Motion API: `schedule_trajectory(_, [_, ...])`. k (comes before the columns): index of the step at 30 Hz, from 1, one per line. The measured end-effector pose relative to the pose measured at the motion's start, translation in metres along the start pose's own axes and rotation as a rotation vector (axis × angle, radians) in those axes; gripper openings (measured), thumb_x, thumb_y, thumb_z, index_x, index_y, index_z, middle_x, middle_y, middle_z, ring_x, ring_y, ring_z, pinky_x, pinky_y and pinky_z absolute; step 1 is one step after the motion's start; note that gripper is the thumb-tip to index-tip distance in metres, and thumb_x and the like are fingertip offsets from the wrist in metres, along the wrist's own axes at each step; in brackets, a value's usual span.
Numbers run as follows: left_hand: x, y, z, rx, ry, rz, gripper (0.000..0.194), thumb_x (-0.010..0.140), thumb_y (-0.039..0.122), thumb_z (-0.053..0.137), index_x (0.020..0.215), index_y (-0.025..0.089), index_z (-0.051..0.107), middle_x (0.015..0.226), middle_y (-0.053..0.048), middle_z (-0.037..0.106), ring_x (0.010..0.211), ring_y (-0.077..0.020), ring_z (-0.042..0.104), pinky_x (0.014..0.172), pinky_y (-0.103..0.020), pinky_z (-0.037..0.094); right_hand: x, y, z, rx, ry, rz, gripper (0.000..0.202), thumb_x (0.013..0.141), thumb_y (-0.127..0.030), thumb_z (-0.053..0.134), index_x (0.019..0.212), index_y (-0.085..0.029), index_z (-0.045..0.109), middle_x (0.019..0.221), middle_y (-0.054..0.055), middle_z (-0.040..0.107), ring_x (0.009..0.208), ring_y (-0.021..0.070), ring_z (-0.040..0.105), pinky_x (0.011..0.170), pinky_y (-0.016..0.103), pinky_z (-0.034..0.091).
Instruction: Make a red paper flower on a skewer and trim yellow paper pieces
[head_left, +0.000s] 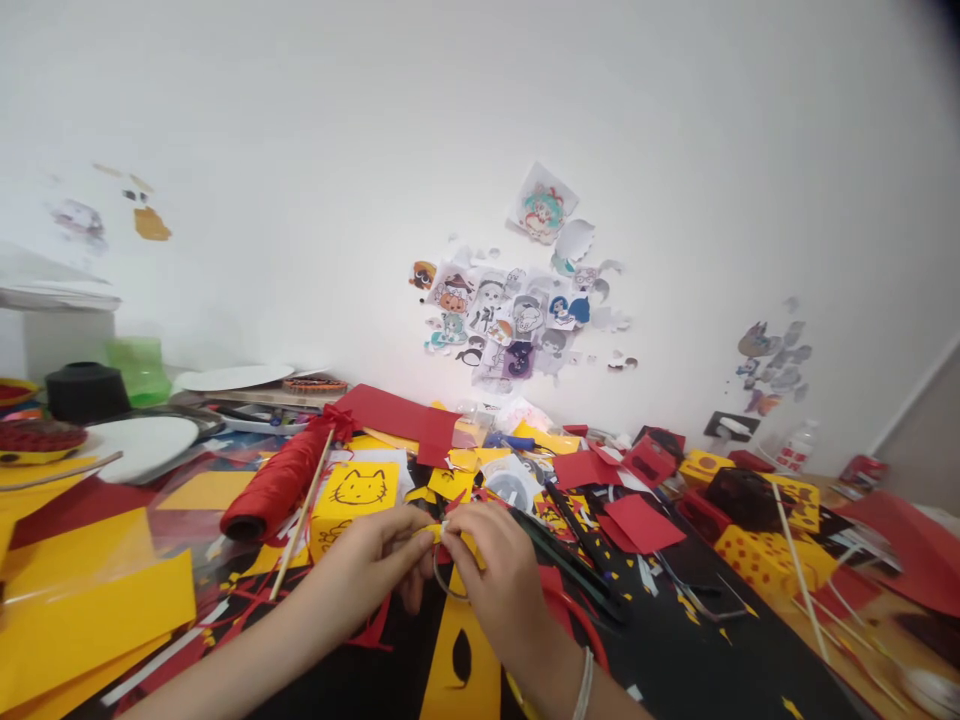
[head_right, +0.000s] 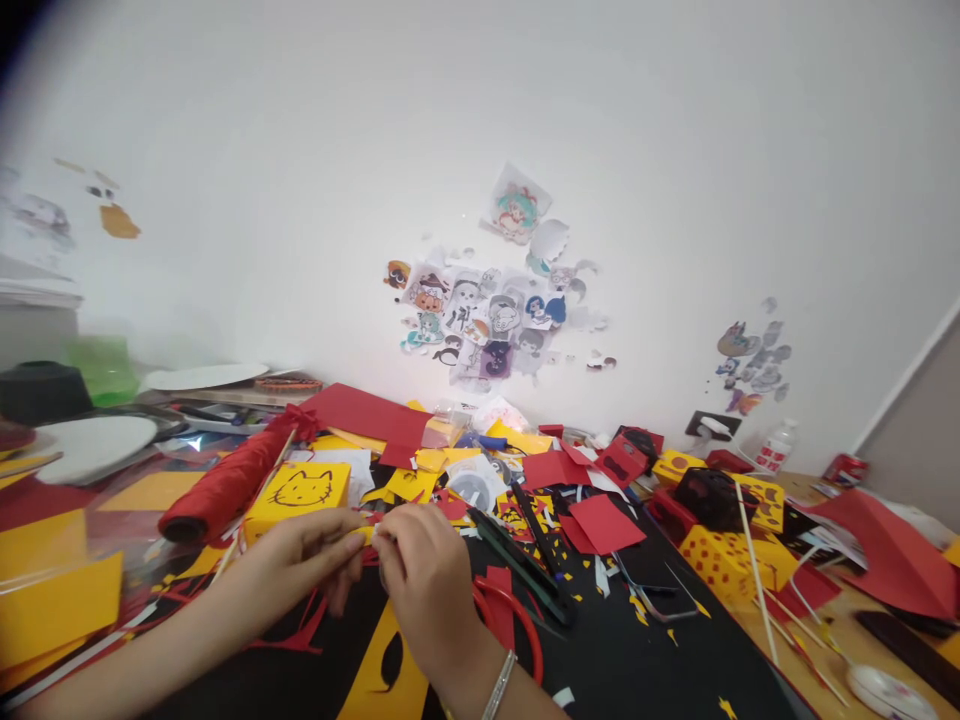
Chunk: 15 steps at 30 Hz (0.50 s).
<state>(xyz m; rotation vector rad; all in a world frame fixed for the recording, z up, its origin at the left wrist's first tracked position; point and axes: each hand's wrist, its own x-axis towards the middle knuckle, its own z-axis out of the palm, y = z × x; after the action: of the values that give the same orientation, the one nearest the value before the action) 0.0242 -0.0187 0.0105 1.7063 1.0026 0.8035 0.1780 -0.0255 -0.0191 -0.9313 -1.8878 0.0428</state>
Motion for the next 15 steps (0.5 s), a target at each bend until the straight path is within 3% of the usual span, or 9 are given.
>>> schedule_trajectory(4, [0.0023, -0.0039, 0.0024, -0.141, -0.091, -0.092, 0.042, 0.065, 0.060, 0.050, 0.075, 0.019, 0.047, 0.057, 0.006, 0.057, 0.040, -0.0103, 0.056, 0.042, -0.022, 0.036, -0.0009, 0.0009, 0.0039, 0.042, 0.039, 0.038, 0.016, 0.087, -0.024, 0.047, 0.088, -0.022, 0.063, 0.084, 0.004, 0.066, 0.081, 0.0174, 0.060, 0.074, 0.030, 0.048])
schedule_trajectory(8, [0.0031, -0.0072, 0.0024, -0.247, -0.062, -0.045, 0.039, 0.067, 0.056, 0.053, 0.075, 0.018, 0.048, 0.053, 0.007, 0.055, 0.038, -0.0083, 0.052, 0.042, -0.021, 0.037, 0.0008, 0.0018, 0.0048, 0.130, 0.057, 0.028, 0.014, 0.085, -0.024, 0.052, 0.087, -0.023, 0.066, 0.084, 0.004, 0.068, 0.082, 0.0174, 0.061, 0.076, 0.031, 0.048])
schedule_trajectory(15, [0.0001, -0.0045, -0.0003, -0.033, 0.000, 0.062, 0.029, 0.074, 0.047, 0.047, 0.077, 0.018, 0.052, 0.056, 0.007, 0.053, 0.042, -0.0090, 0.052, 0.046, -0.022, 0.039, 0.0047, 0.0013, -0.0017, 0.139, 0.023, 0.032, 0.012, 0.084, -0.030, 0.054, 0.083, -0.021, 0.063, 0.084, 0.004, 0.066, 0.082, 0.0174, 0.059, 0.077, 0.031, 0.046])
